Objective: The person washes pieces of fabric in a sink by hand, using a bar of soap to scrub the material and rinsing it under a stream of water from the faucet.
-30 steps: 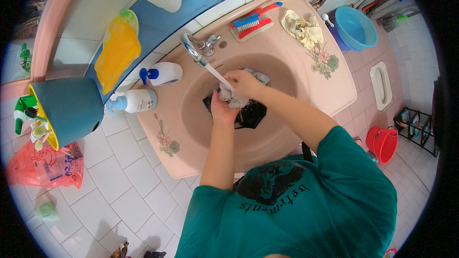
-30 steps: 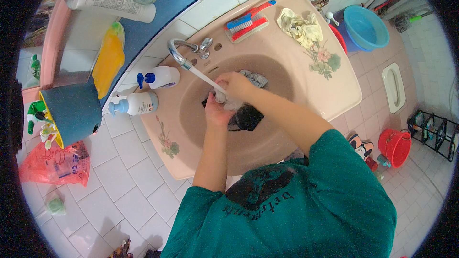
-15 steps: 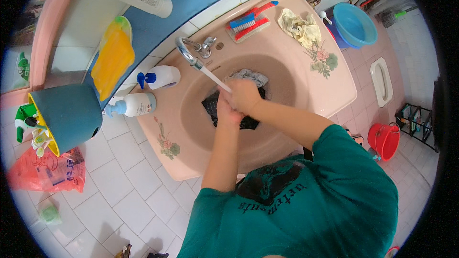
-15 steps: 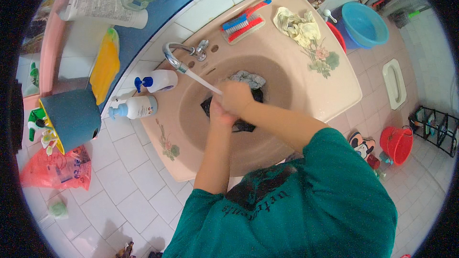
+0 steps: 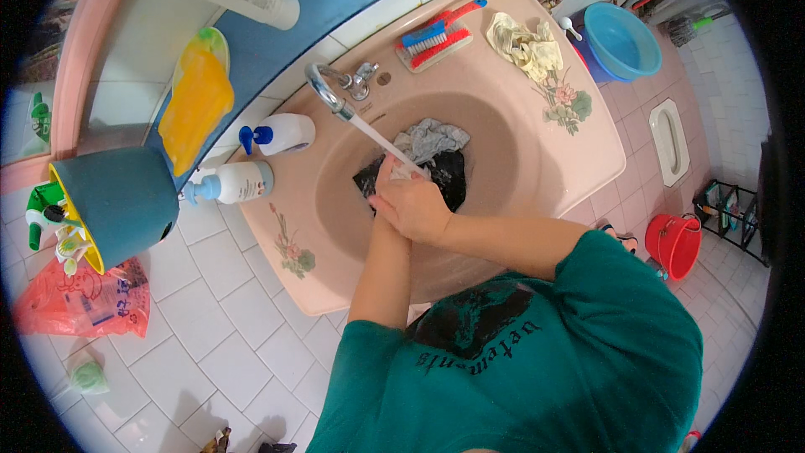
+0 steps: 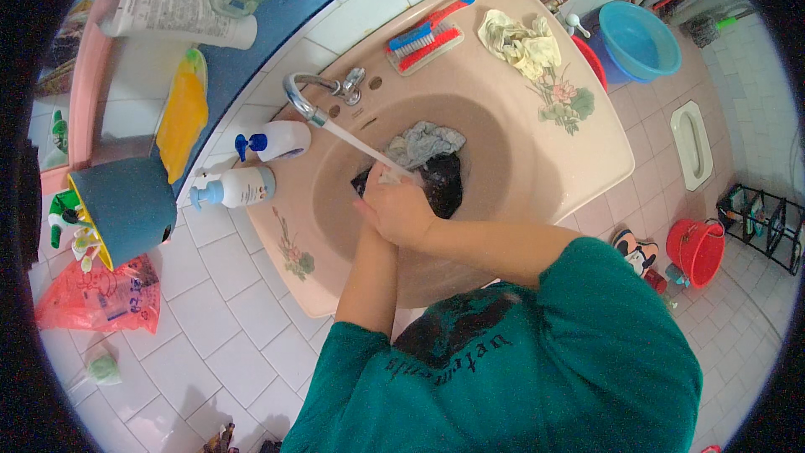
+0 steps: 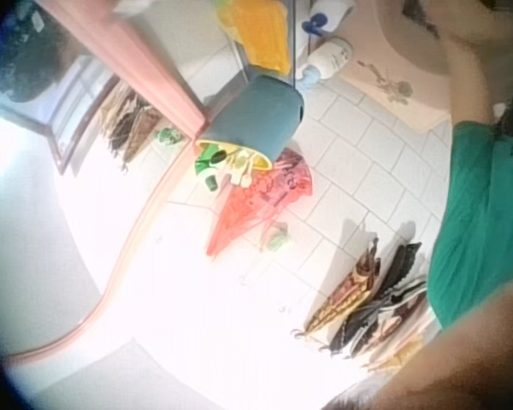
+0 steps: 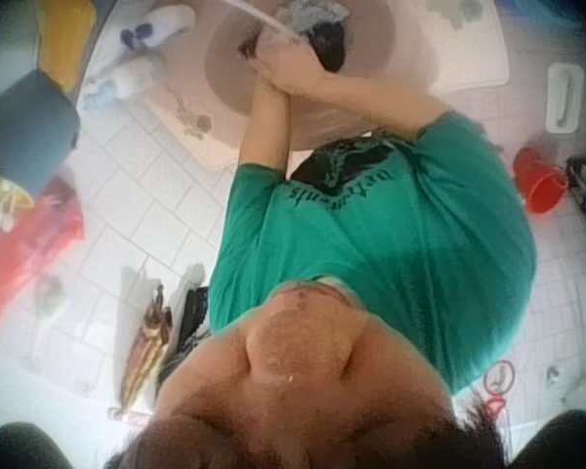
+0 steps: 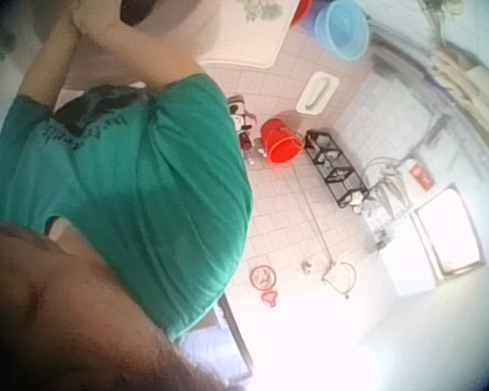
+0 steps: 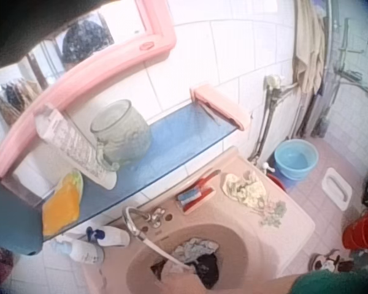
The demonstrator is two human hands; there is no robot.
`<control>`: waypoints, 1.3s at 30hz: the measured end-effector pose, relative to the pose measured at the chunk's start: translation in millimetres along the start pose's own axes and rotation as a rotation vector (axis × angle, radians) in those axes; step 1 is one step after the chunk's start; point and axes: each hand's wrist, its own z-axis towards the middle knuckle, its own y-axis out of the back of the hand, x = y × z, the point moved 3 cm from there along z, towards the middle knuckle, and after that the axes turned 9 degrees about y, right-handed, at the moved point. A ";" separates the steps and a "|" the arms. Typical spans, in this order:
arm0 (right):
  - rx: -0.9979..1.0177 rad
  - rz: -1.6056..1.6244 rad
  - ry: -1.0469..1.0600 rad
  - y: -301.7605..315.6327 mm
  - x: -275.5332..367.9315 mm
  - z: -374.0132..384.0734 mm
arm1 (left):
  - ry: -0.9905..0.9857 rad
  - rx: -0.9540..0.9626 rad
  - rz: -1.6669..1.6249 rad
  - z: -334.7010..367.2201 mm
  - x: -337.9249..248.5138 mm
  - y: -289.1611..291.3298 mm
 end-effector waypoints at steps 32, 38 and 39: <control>-0.049 0.013 -0.044 -2.4 -25.3 11.7 | 0.126 -0.130 -0.216 16.3 0.4 -11.9; -0.315 0.092 -0.041 -5.4 -11.5 7.9 | 0.020 0.024 0.049 24.9 6.7 8.9; -0.092 0.096 -0.096 -4.7 -37.0 16.2 | 0.122 0.000 -0.135 14.9 6.6 -19.5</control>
